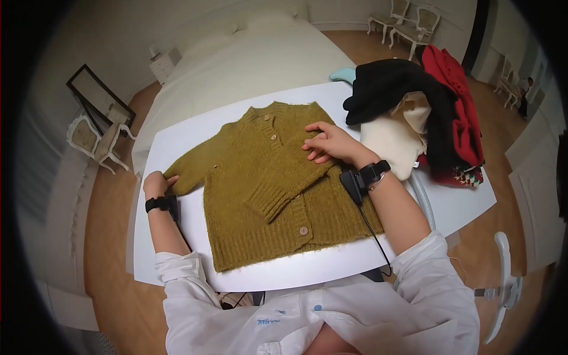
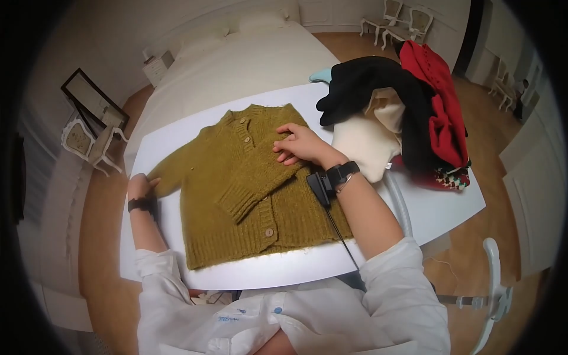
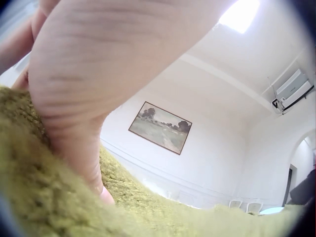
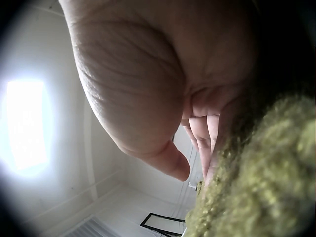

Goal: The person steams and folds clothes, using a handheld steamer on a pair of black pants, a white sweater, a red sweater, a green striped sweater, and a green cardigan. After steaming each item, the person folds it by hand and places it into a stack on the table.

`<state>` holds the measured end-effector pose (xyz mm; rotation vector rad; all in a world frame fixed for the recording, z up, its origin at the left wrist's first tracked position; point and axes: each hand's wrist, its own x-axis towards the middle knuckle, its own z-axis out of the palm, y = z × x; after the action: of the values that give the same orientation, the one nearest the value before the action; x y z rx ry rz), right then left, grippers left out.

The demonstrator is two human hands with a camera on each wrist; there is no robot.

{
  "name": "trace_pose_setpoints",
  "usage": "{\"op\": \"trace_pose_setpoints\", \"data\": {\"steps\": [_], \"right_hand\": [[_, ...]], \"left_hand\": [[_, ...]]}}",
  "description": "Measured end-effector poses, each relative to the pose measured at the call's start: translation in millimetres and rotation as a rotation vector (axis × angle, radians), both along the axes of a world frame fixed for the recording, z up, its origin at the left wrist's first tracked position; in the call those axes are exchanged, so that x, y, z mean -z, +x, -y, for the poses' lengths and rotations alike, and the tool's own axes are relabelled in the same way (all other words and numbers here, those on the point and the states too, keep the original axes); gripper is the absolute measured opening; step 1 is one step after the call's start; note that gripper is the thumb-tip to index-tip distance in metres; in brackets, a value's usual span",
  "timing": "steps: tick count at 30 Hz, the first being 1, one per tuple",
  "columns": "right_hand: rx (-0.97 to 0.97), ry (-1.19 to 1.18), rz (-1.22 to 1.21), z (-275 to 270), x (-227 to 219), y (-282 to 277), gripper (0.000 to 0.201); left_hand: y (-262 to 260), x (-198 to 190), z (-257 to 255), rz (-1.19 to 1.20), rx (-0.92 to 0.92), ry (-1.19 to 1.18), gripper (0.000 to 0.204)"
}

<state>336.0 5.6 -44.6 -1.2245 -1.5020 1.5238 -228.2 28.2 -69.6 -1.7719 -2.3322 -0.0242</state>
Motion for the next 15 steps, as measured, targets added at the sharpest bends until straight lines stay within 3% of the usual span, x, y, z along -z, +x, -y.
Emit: {"op": "trace_pose_setpoints", "data": {"steps": [2,15], "right_hand": [[-0.005,0.001,-0.003,-1.4,2.0,0.1,0.057],[-0.065,0.004,-0.069,-10.9,12.6,0.9,0.055]], "left_hand": [[12.8,-11.9,5.2,0.033,-0.024,-0.054,0.061],[-22.8,11.4,-13.4,-0.049,0.015,0.022,0.072]]}}
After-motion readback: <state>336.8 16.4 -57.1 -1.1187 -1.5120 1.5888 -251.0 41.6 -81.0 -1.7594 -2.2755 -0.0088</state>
